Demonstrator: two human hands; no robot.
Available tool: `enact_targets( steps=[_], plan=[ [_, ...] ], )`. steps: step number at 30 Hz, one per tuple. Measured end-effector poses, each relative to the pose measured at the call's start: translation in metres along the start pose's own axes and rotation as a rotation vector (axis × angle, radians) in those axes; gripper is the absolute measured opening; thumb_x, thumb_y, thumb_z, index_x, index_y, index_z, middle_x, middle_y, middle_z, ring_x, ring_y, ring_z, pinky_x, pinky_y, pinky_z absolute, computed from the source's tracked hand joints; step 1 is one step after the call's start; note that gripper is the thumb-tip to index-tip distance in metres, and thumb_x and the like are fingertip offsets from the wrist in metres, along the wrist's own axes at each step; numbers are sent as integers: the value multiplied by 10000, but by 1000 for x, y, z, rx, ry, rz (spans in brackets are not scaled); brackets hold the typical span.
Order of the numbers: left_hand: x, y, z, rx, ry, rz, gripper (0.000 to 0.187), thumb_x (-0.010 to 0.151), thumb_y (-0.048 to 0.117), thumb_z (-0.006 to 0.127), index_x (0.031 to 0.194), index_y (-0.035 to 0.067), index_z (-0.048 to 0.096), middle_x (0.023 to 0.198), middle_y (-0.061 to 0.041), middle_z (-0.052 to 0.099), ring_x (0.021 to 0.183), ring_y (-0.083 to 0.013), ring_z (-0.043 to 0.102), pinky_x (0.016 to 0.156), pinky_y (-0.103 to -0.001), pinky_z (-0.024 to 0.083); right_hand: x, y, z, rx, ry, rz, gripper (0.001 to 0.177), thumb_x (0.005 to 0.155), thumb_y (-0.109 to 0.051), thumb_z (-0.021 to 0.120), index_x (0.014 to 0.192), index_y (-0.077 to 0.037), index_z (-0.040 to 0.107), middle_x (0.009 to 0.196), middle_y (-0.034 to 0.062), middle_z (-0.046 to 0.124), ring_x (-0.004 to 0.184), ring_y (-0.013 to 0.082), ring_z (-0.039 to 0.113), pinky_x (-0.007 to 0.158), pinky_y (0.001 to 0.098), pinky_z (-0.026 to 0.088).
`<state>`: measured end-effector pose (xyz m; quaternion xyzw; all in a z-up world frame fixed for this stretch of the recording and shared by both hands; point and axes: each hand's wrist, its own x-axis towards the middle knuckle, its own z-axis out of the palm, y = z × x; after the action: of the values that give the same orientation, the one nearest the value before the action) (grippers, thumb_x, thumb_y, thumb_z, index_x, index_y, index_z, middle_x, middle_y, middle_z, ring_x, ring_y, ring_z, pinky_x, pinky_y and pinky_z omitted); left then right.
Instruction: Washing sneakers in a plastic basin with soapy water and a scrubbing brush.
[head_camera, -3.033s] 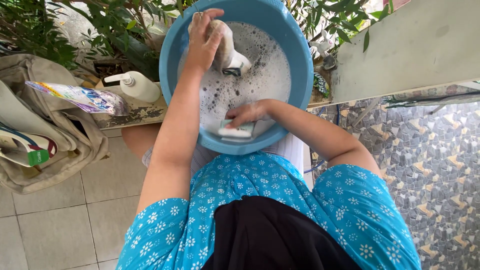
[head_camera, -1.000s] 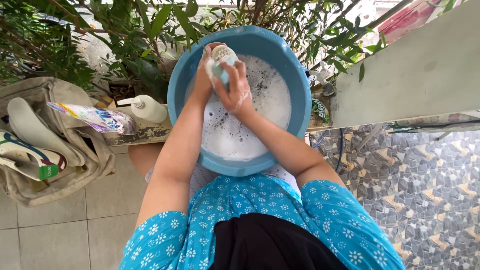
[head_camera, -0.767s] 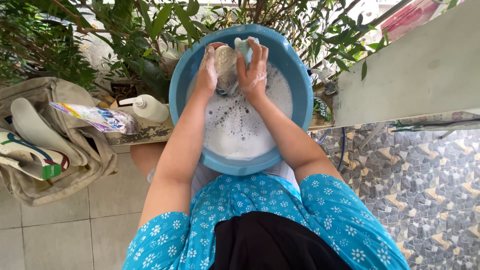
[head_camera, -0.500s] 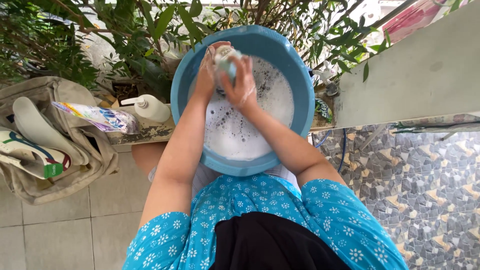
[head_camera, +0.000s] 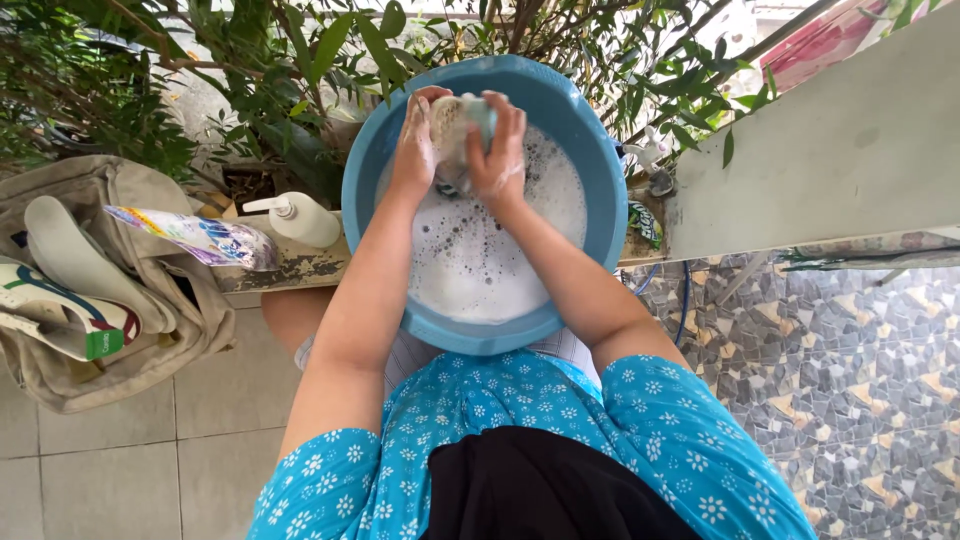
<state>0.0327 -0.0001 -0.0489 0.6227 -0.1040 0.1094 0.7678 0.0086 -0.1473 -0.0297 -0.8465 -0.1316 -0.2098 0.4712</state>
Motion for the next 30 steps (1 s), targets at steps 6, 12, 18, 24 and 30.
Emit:
enact_targets(
  steps=[6, 12, 18, 24, 30],
  plan=[
    [9, -27, -3, -190, 21, -51, 444, 1133, 396, 274, 1277, 77, 547, 1206, -75, 591, 1128, -178, 589, 1026, -323, 472, -11, -18, 5, 25, 9, 29, 431, 1027, -134, 539, 1430, -54, 411, 1319, 233, 499, 1166, 382, 560, 1012, 478, 507],
    [6, -25, -8, -200, 65, -50, 453, 1145, 399, 305, 1258, 60, 582, 1157, -66, 595, 1066, -156, 587, 982, -308, 490, -24, -14, 18, 85, 4, -33, 434, 1040, -147, 547, 1426, -40, 381, 1325, 249, 494, 1224, 426, 551, 1094, 502, 449],
    [7, -43, -11, -371, 60, -95, 412, 1148, 401, 335, 1289, 72, 539, 1125, -52, 573, 1023, -146, 569, 958, -309, 490, -18, 117, 61, 44, 194, 280, 473, 998, -190, 579, 1396, -25, 383, 1275, 265, 568, 1174, 432, 578, 1034, 504, 442],
    [13, -48, -13, -288, 108, -69, 442, 1142, 428, 304, 1287, 82, 538, 1125, -49, 582, 1026, -143, 568, 961, -313, 479, -19, 29, 36, 84, 131, 184, 436, 1024, -186, 575, 1405, -49, 413, 1312, 238, 549, 1222, 396, 568, 1086, 498, 444],
    [8, -38, -13, -72, 135, -51, 478, 1147, 443, 271, 1247, 82, 569, 1135, -58, 594, 1039, -153, 569, 978, -311, 470, -21, -20, 25, 182, 21, 235, 441, 1052, -235, 506, 1435, -78, 356, 1388, 232, 476, 1235, 361, 549, 1010, 495, 511]
  ],
)
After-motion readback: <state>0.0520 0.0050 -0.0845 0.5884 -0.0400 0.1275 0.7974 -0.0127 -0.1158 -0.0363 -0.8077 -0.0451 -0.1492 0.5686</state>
